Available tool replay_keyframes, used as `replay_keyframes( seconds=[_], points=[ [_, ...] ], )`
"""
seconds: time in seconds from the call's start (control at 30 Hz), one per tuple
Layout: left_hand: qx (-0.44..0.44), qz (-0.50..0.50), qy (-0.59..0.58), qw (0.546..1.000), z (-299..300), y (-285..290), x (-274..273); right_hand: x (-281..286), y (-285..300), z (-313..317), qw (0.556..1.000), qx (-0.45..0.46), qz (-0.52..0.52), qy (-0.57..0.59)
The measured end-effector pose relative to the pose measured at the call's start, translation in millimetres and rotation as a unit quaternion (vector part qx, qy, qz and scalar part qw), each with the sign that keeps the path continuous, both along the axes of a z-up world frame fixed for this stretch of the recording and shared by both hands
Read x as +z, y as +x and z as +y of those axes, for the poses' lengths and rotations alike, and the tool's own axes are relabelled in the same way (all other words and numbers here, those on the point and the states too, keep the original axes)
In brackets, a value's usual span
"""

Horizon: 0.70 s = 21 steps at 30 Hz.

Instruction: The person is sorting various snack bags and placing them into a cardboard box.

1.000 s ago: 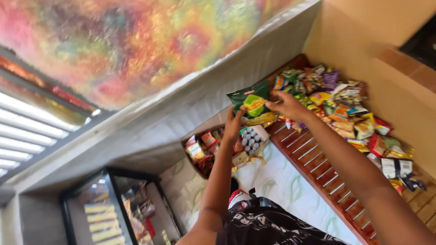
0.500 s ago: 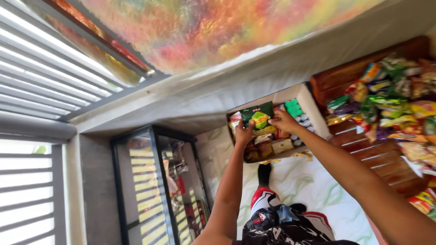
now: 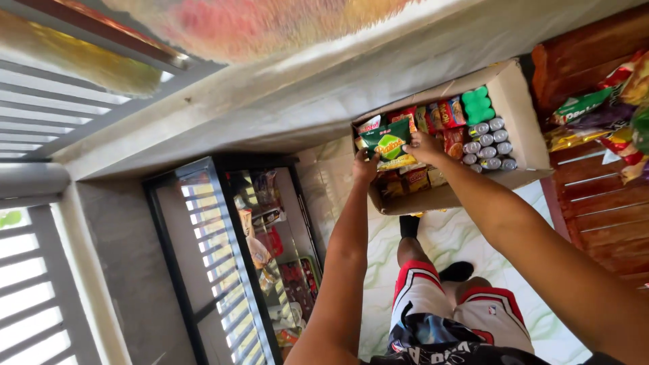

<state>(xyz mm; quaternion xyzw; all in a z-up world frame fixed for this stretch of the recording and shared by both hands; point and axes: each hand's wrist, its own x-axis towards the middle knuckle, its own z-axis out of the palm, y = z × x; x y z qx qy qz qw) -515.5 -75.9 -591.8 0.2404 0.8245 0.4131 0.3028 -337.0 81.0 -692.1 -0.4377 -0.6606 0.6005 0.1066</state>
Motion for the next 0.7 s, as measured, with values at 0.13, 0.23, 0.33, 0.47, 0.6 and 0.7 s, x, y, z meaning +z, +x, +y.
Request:
replay_keyframes(
  seconds=[0.13,0.23,0.33,0.47,0.6,0.7],
  points=[
    [-0.002,0.037,-0.049,0.998,10,-13,-33,-26,-13,0,0.999,-0.006,0.023,-0.034],
    [0.049,-0.106,-0.054,0.992,11,-7,-59,-14,-17,-2,0.997,0.011,-0.025,-0.067],
    [0.025,0.042,-0.032,0.998,13,-18,-82,-18,-37,0,0.997,-0.007,-0.070,0.030],
    [0.000,0.084,-0.009,0.996,15,-16,-91,15,-48,-2,0.992,0.005,-0.125,-0.008],
    [-0.030,0.096,-0.028,0.995,16,-19,-100,12,-60,-3,0.982,-0.005,-0.188,0.010],
    [-0.041,0.052,-0.026,0.997,18,-21,-104,0,-66,2,0.981,-0.002,-0.195,-0.008]
  ],
)
